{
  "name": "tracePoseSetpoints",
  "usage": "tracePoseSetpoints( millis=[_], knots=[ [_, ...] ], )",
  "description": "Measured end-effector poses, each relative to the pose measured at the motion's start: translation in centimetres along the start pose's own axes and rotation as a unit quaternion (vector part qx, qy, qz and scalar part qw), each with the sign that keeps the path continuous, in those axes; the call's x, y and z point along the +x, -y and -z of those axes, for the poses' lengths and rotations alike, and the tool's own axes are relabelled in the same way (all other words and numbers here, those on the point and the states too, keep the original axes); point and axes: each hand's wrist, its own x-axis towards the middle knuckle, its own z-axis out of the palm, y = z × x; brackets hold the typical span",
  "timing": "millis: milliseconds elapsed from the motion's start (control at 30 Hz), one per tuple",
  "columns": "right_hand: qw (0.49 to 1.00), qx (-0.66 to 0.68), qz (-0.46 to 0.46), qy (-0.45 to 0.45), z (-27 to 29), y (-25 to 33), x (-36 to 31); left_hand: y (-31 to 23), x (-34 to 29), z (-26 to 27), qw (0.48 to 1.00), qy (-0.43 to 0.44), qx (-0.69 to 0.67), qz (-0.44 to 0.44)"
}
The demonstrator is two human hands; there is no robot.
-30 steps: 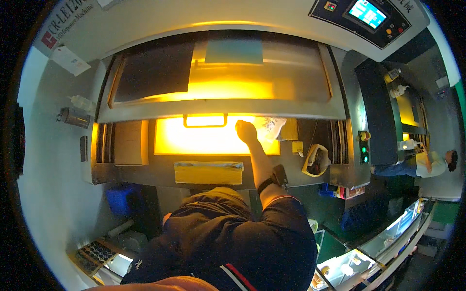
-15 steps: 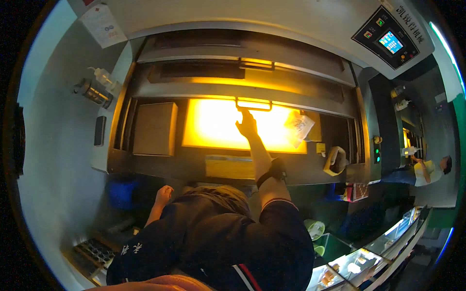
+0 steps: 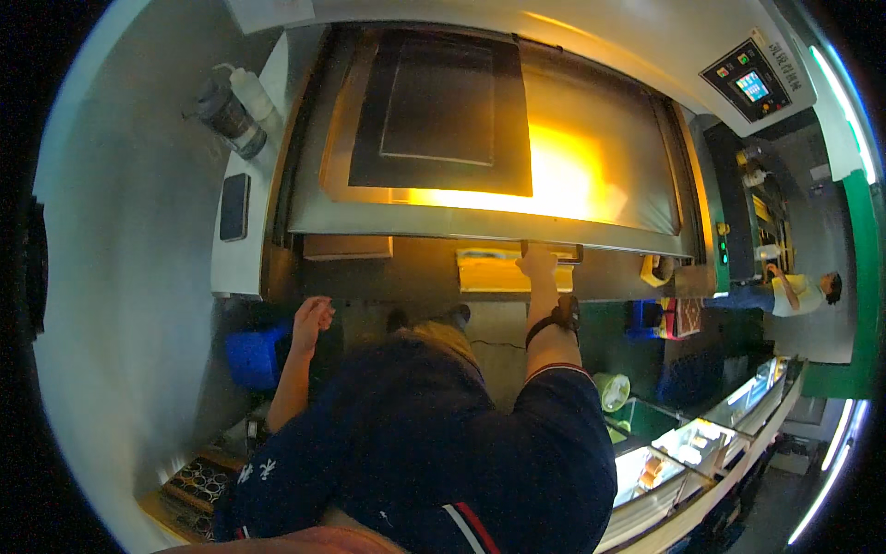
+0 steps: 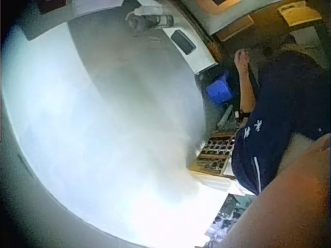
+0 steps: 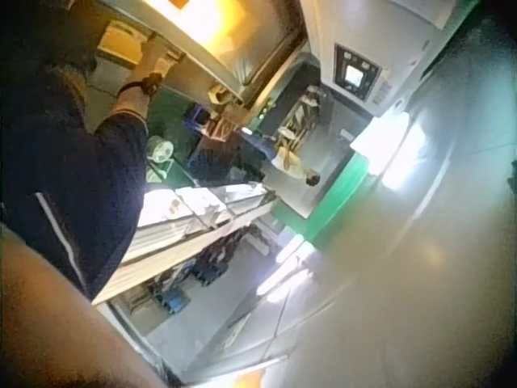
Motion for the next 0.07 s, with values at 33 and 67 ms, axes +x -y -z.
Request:
tracePoseSetpoints(
  millis=[33,67],
  knots=[
    [1.000,-0.002,-0.005,0.007,-0.6,-0.1,-1.3,-0.3,0.5,-1.0,1.000,0.009,0.008,0.018],
    [0.999,0.001,-0.018,0.035,-1.2,-0.4,-2.8,0.3,-0.1,-0.2,0.999,0.016,0.012,0.028]
  ],
)
